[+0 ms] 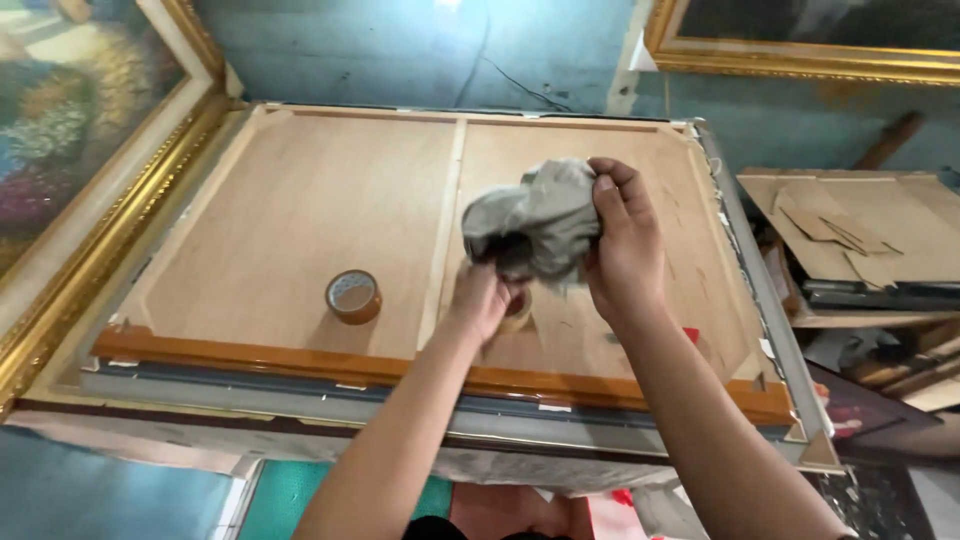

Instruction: The person assembles a wooden picture frame by wiping the mitered corners with a cloth, applying clear adhesive tape along the edges, and using a utility knife to trim excess tape. The person works on the back of the frame, which is placed on a workbench.

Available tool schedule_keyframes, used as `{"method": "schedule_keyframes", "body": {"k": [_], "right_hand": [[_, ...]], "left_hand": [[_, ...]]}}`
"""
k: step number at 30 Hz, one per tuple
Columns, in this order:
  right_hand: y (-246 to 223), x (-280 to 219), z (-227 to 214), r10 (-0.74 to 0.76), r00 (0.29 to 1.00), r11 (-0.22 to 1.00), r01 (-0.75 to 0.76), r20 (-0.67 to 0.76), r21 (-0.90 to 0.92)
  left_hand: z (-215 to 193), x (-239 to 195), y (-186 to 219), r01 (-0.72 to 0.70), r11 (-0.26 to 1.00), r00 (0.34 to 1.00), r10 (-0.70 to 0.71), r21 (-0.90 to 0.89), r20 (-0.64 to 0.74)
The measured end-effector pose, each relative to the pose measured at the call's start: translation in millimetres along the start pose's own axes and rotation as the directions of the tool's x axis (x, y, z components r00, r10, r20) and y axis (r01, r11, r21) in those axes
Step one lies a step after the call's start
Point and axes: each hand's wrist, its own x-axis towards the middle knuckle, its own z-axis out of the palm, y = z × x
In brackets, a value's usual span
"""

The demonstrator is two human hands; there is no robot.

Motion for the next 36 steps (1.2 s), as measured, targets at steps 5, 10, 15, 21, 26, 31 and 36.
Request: {"method": "schedule_keyframes", "body": {"k": [5, 10, 15, 21, 26, 31, 36], "right_hand": [[54, 35, 46, 0.071, 0.994, 0.997, -0.071, -0.085, -0.004], [116, 27, 50, 0.4, 0.913, 0.894, -0.407, -0.074, -0.189], [130, -33, 76, 0.429, 0.903, 0.819, -0.406, -0.036, -0.405], [161, -60, 62, 0.282, 0.951, 0.503, -0.031, 0.13, -0.864], [130, -84, 50, 0.208, 0.978, 0.574, -0.143, -0.025, -0.806], [105, -106, 15, 0.092, 0.971, 0.525, -0.237, -0.222, -0.817], [80, -123, -24, -0.055, 0.94, 0.464, -0.275, -0.337, -0.842]], "left_hand": [[-34, 17, 96, -0.097, 0.902, 0.986, 0.028, 0.42, 0.167], [-144, 25, 137, 0.027, -0.26, 0.993, 0.121, 0.965, 0.004], [-197, 11, 145, -0.219, -0.81, 0.963, -0.089, 0.544, 0.256], [-110, -72, 149, -0.351, -0.065, 0.921, -0.204, 0.934, 0.332], [-101, -72, 124, -0.448, -0.015, 0.869, -0.242, 0.894, 0.432], [-75, -77, 94, -0.521, -0.025, 0.798, -0.369, 0.853, 0.477], [-42, -83, 56, -0.603, -0.097, 0.722, -0.487, 0.791, 0.491]]}}
